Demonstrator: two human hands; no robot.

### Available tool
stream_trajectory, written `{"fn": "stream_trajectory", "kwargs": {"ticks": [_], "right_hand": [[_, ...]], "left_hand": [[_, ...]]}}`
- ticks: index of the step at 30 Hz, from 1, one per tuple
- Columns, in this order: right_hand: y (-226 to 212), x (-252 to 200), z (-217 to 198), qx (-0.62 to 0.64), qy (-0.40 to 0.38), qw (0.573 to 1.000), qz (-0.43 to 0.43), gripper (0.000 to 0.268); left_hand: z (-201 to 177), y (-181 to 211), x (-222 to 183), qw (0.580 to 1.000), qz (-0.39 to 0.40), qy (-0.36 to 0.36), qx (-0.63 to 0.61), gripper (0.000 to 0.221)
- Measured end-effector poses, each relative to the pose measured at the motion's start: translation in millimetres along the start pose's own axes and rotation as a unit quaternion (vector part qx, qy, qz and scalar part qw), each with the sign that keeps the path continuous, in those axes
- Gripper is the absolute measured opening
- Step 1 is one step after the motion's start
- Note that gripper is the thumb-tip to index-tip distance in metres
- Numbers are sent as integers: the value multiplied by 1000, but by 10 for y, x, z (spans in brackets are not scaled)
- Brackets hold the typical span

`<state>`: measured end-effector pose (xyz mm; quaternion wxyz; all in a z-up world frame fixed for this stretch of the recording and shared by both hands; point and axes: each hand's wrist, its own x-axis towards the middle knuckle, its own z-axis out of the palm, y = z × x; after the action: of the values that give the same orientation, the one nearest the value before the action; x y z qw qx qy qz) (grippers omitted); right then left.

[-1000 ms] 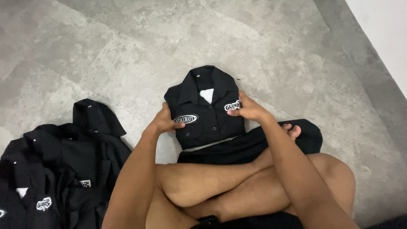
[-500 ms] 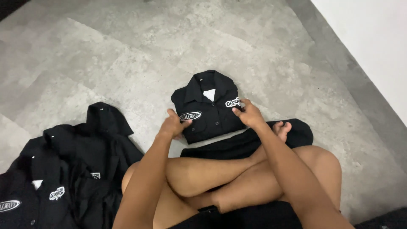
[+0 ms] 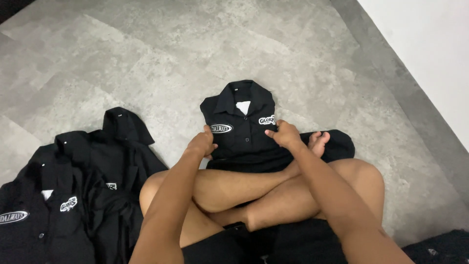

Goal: Folding and stacking black shirts with printed logos while sitting on the floor.

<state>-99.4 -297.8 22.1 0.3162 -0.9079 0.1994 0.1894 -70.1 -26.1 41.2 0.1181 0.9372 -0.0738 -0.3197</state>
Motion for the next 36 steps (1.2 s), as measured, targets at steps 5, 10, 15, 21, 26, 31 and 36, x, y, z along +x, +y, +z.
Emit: {"fn": "stream_trajectory", "kwargs": {"ticks": [5,10,15,21,26,31,36], "right_hand": [[-58,-38,-2,-53,5,999,-4,63],[-181,-113,-114,31,4,1000,4,70],[-40,200,19,197,-28,977,75,87],[-71,208,-3,343,-45,937,47,61],[-236,-7,-161,438,-111,890,63,50],[-277,-50,-256,545,-214,796,154,61],[411,887,286,508,-170,840,87,60]], "left_hand": [[-77,33,-94,999,-6,-12,31,63],[-34,-101,196,999,2,10,41,68],[28,-197,368,989,-8,15,-147,62],[-109,-83,148,857,-147,-15,-493,83],[-106,-16,139,839,-153,-43,-520,77],[-18,87,209,727,-151,-11,-670,64],[-76,93,158,690,-128,-51,-711,65]]}}
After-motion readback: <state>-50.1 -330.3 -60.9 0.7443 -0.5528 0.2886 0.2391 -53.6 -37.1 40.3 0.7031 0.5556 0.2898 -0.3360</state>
